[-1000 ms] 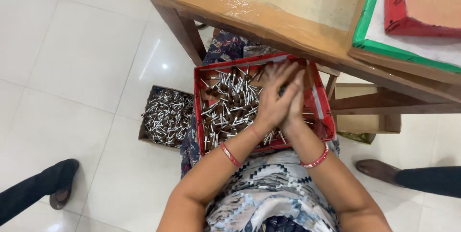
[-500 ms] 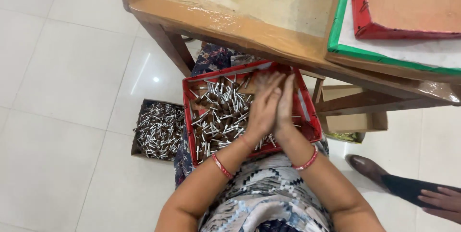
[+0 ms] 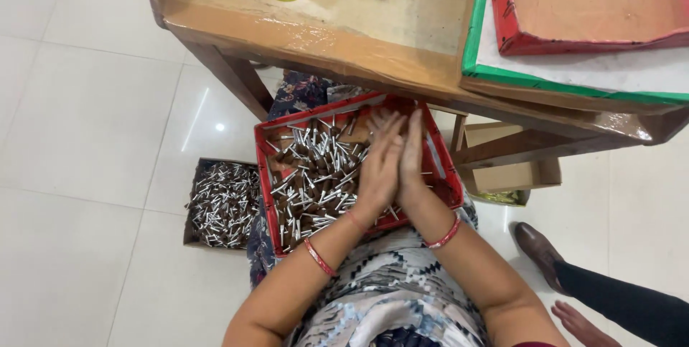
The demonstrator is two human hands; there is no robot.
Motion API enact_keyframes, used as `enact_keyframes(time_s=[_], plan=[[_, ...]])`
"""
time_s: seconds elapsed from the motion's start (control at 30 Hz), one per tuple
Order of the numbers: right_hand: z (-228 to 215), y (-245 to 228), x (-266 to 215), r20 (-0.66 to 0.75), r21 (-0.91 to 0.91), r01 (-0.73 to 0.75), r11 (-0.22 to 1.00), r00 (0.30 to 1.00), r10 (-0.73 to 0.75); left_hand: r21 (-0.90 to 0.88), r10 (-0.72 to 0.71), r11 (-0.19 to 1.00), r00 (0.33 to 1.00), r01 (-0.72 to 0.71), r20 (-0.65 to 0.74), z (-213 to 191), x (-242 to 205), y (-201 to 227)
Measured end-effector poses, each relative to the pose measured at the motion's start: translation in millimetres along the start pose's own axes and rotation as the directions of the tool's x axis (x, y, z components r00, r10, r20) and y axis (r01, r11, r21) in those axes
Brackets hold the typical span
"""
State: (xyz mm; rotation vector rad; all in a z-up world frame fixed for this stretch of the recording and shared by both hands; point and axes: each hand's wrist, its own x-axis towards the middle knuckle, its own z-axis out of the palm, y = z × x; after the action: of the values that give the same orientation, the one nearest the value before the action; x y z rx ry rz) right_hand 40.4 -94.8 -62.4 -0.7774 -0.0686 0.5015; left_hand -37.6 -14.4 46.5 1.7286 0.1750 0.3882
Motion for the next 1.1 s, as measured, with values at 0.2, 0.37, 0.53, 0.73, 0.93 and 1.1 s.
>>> enact_keyframes(time_s=[0.2,0.37,0.53,0.73,0.93,1.1], plan=[[17,-9,2,-0.046,0.139,-0.178,0.974,0.981,0.186,-0.057,-0.033,0.998,0.995,0.027,-0.097,19,-2,5],[90,-34,-38,-0.138,-0.011,-0.153,0.988,0.979,0.150,0.073,0.012,0.997,0.998,-0.007,-0.069,-2,6,-6],[25,-9,-18,0.050,0.051,-0.013,0.999,0.999,0.010,-0.128,-0.079,0.989,0.997,0.080,0.010,11,0,-13],[67,-38,-33,-0.095,-0.047,-0.142,0.989,0.986,0.137,0.059,-0.009,0.998,0.999,0.012,-0.049,6,2,9],[74,-33,-31,-0.263,-0.035,-0.222,0.974,0.943,0.206,0.052,0.032,0.998,0.997,-0.029,-0.064,1,9,-3],[104,-42,-47,-0.315,-0.069,-0.199,0.978,0.934,0.168,0.032,-0.056,0.998,0.998,0.058,-0.033,4,15,-18]])
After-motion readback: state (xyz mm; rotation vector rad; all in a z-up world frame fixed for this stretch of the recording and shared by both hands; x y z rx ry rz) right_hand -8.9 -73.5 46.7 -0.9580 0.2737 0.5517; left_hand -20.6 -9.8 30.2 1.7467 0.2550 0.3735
